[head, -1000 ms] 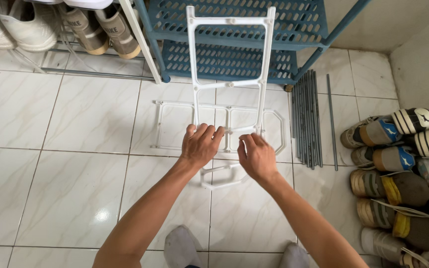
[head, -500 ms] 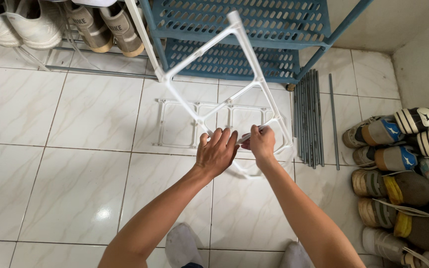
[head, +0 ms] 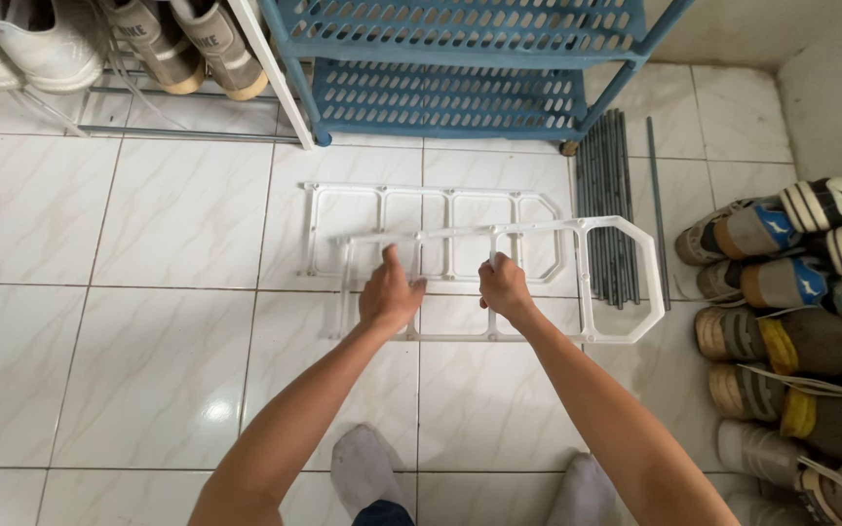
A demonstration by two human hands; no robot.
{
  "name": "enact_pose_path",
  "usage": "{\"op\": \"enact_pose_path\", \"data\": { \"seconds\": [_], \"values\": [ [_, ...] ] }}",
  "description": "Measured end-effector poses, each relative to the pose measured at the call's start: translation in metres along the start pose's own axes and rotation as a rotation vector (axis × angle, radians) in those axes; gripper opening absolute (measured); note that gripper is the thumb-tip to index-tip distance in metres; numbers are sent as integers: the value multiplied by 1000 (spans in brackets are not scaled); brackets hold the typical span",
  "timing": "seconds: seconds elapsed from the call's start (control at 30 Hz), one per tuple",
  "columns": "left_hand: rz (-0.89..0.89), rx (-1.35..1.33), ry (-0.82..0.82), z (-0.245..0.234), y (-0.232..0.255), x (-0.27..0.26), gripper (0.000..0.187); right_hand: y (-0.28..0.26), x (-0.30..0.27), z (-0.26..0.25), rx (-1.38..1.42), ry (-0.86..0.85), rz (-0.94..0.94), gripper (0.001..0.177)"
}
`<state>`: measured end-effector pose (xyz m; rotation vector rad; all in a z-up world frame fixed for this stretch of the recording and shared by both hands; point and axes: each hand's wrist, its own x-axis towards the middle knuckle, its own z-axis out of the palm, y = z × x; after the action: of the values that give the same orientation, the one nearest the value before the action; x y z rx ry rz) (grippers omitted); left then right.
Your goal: The person assembles a shoe rack by first adjusting a blue plastic shelf unit, then laying out white plastic base panels on the floor. They insert metal poles into the base panels to form the rack's frame.
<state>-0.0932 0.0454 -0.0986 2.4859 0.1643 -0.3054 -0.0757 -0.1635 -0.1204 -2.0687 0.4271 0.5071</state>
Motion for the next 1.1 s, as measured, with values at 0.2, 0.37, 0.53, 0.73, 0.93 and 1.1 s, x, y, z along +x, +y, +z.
{"op": "enact_pose_path", "data": {
  "seconds": [0.2, 0.37, 0.53, 0.73, 0.93, 1.1],
  "values": [
    [-68, 33, -68, 38, -28, -15, 49, 24, -2, 19, 24, -46, 28, 29],
    [-8, 85, 1, 39, -41, -34, 42, 41, -15, 27, -34, -93, -18, 30],
    [-22, 149, -37, 45, -53, -51, 39, 54, -22, 40, -42, -198, 112, 29],
    [-38, 205, -67, 59, -70, -61, 32, 73, -24, 64, -77, -171, 80, 30],
    [-49, 230, -86, 65, -81, -60, 32, 82, -23, 69, -369, -78, -65, 32],
    [-56, 218, -31, 69, -76, -40, 33, 62, -27, 64, -177, 43, 42, 44]
  ]
}}
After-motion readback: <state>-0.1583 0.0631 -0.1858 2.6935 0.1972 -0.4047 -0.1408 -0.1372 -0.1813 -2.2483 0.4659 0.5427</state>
